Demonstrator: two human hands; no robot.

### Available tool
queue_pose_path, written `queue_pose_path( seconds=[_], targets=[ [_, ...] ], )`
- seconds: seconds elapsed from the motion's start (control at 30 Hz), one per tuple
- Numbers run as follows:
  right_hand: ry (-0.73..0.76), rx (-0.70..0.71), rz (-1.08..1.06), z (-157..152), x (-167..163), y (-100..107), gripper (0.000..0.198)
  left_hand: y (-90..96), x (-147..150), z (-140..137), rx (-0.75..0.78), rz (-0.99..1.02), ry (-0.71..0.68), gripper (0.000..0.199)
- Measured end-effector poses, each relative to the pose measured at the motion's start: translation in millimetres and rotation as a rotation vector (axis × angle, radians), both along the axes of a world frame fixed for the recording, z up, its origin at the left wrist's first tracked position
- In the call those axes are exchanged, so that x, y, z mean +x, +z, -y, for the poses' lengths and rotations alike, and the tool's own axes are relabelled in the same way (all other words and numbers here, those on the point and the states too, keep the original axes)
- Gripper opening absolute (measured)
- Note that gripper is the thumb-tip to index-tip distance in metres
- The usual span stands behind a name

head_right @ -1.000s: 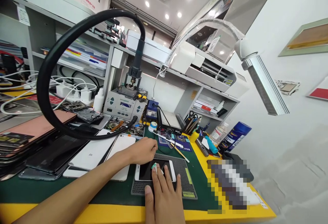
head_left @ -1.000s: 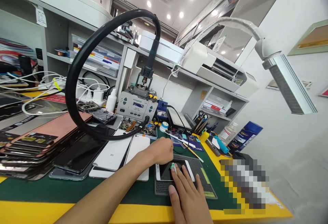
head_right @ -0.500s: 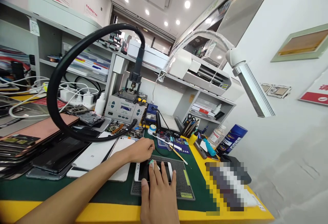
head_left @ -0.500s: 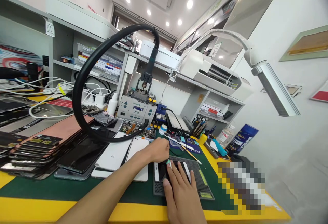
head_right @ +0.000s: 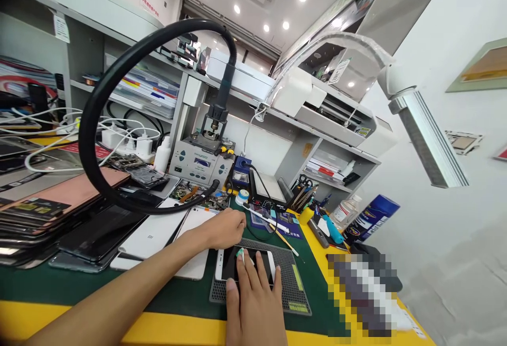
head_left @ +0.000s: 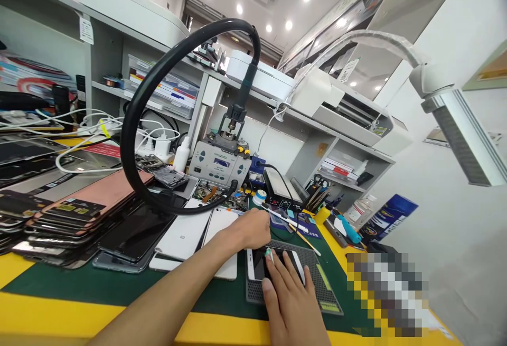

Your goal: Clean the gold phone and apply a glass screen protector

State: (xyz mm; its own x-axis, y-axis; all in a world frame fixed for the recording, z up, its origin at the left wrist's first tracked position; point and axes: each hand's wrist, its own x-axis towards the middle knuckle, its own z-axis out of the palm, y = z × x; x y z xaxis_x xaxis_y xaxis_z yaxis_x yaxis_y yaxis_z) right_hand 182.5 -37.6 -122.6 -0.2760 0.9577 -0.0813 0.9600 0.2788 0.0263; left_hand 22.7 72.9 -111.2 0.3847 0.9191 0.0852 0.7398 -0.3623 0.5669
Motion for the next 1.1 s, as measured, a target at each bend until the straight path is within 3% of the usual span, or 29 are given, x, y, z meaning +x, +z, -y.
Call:
queue_pose_path(
  seconds=[0.27, 0.4, 0.53, 0.77, 0.97, 1.1],
  targets=[
    [0.013, 0.075, -0.061, -8, -20, 7, 0.062, 6.5, -3, 0, 0.068, -0.044, 0.033, 0.026],
    [0.006, 0.072, -0.003, 6, -8, -8, 0.058, 5.5, -2, 0, 0.091, -0.043, 0.035, 0.026],
    [0.055, 0.257, 0.11, 19, 5, -29, 0.052, 4.1, 0, 2, 0.102, -0.029, 0.014, 0.025],
    [0.148, 0.357, 0.156, 16, 17, -43, 0.057, 5.7, -1, 2, 0.116, -0.043, 0.019, 0.025],
    [0.185, 0.387, 0.067, 8, 29, -48, 0.057, 5.7, 1, 3, 0.111, -0.071, 0.02, 0.025],
    [0.228, 0.311, 0.058, 3, 24, -38, 0.054, 7.2, 2, 5, 0.118, -0.08, 0.023, 0.025]
  ],
)
